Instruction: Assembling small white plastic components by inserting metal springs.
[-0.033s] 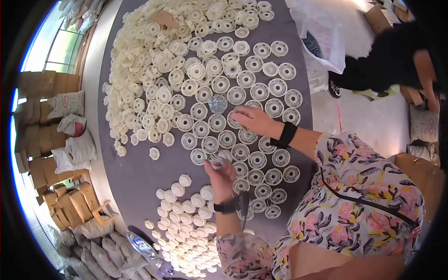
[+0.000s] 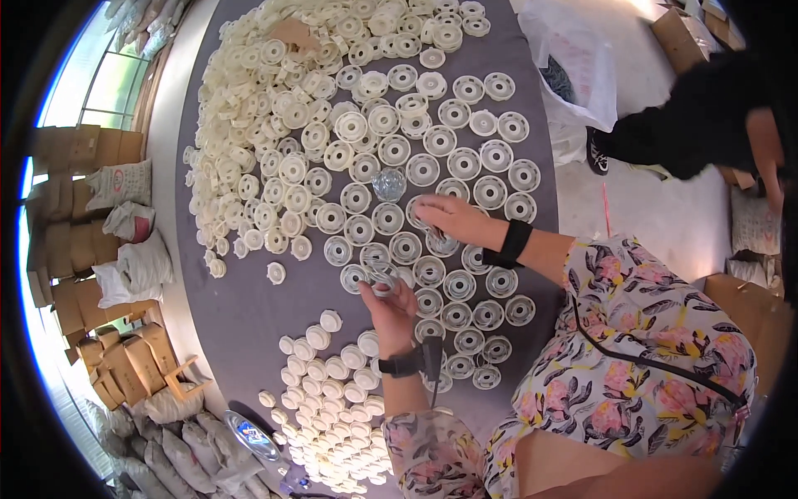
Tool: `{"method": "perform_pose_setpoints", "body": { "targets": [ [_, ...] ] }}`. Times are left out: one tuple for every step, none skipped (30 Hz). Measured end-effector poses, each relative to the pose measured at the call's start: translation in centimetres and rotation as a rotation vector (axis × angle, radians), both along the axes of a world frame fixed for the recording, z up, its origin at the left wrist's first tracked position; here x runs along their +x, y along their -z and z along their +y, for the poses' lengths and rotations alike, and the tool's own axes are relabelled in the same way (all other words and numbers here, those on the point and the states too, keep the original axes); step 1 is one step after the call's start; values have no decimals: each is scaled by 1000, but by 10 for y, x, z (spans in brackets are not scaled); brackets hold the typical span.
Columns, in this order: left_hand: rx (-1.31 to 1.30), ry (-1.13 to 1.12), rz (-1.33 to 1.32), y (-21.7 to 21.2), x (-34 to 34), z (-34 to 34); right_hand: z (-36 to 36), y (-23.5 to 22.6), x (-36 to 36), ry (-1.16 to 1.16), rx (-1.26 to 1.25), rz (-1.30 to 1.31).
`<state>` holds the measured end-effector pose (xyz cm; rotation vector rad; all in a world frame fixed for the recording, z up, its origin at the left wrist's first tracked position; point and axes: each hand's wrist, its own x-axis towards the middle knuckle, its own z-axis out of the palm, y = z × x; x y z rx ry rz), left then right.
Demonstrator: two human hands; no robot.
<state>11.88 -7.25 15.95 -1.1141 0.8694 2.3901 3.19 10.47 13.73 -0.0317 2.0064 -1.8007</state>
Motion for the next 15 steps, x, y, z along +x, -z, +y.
{"method": "perform_pose_setpoints", "body": {
  "targets": [
    [-65,-68,88,8,-6,-8,-7,9,2,-8,-15,-7],
    [-116,-26,133,16,-5,-17,-15,19,7,-86,-65,-45],
    [-107,-16,139,20,-6,-15,-13,18,9,-148,-96,-73],
    [-281,124,228,23,-6,-12,-11,17,8,-202,8,54],
    [-453,263,321,26,-7,-9,-10,17,9,-187,23,59],
    [-428,284,339,30,-7,-3,-5,13,9,-150,160,-5],
    [-445,289,297,32,-3,-3,-4,11,7,-119,283,-69],
    [-460,295,255,35,0,-3,1,11,3,-103,269,-3],
    [-485,291,195,40,8,-7,1,2,-1,-100,271,-6],
    [-482,293,194,46,14,-10,2,-2,-4,-129,345,17],
    [-416,187,127,52,19,-13,4,0,-7,-161,418,40],
    [-299,114,91,50,14,3,32,-2,-14,-127,515,63],
    [-316,97,85,51,22,-7,28,-9,-22,-146,497,66],
    [-330,65,45,53,31,-18,24,-10,-29,-188,580,81],
    [-314,49,11,54,34,-17,31,-13,-34,-213,691,92]
  ]
}}
